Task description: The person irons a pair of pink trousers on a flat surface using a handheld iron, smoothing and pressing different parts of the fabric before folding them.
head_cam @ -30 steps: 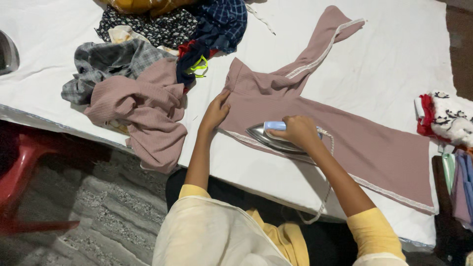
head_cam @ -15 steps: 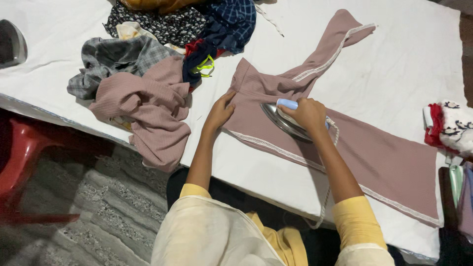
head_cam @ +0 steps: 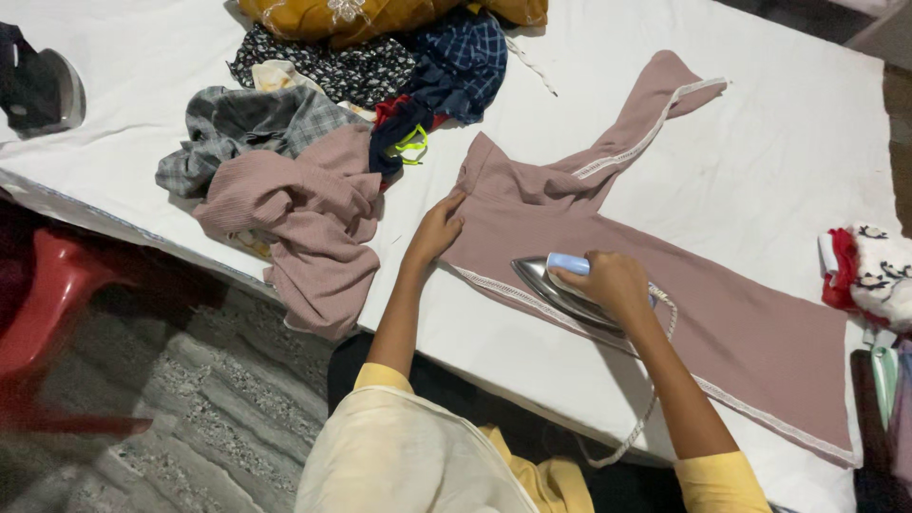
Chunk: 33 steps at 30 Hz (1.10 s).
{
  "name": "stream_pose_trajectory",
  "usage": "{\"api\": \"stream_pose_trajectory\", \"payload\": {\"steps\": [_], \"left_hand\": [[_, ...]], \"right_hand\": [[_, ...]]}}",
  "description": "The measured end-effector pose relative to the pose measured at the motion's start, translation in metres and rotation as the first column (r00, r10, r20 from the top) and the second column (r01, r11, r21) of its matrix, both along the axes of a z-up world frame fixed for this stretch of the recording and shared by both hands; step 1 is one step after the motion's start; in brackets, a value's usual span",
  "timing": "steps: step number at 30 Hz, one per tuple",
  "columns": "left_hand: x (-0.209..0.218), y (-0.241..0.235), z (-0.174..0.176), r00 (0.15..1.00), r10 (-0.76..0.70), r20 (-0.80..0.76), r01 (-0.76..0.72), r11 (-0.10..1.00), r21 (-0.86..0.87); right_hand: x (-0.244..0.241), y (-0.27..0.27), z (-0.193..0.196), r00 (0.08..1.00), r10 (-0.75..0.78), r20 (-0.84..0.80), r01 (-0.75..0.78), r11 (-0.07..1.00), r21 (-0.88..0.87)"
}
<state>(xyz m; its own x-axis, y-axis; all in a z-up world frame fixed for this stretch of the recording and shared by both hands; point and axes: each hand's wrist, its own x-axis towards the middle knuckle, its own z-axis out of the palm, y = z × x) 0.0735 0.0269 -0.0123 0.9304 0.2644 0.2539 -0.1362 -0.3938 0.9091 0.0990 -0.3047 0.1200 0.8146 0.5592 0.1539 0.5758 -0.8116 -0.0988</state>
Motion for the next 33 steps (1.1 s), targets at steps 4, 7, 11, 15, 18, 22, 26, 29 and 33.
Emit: {"api": "stream_pose_trajectory", "payload": {"steps": [4,7,11,15,18,22,26,29,33], "left_hand": [[-0.002,-0.003,0.008,0.999,0.036,-0.027,-0.034,0.998,0.058],[-0.006,-0.005,0.018,0.998,0.040,-0.053,-0.036,0.997,0.065],[-0.011,-0.006,0.025,0.998,0.041,-0.050,-0.036,0.995,0.088],[-0.008,-0.005,0.018,0.999,0.044,-0.017,-0.043,0.998,0.055],[-0.006,-0.003,0.011,0.999,0.040,-0.014,-0.040,0.999,0.022],[-0.003,-0.003,0.007,0.999,0.037,0.001,-0.037,0.999,0.016],[-0.005,-0.002,0.011,0.999,0.047,-0.019,-0.045,0.997,0.063],[-0.006,-0.004,0.013,0.999,0.038,-0.007,-0.037,0.997,0.062],[-0.006,-0.003,0.019,0.999,0.041,-0.012,-0.040,0.995,0.091]], "right_hand": [[0.023,0.002,-0.003,0.999,-0.006,-0.037,0.006,1.000,-0.016],[0.046,0.009,-0.001,0.997,-0.062,-0.035,0.061,0.998,-0.018],[0.055,0.016,0.006,0.985,-0.166,-0.048,0.167,0.986,0.012],[0.041,0.008,0.007,0.996,-0.082,0.022,0.079,0.991,0.109],[0.018,-0.008,0.007,0.998,-0.065,-0.028,0.065,0.998,-0.006],[-0.002,-0.032,0.006,0.998,0.015,-0.064,-0.020,0.997,-0.072],[0.007,-0.039,0.003,0.997,0.013,-0.077,-0.020,0.996,-0.082],[0.024,-0.041,0.000,0.997,-0.050,-0.054,0.047,0.998,-0.044],[0.052,-0.039,0.004,0.996,-0.088,-0.001,0.087,0.995,-0.053]]}}
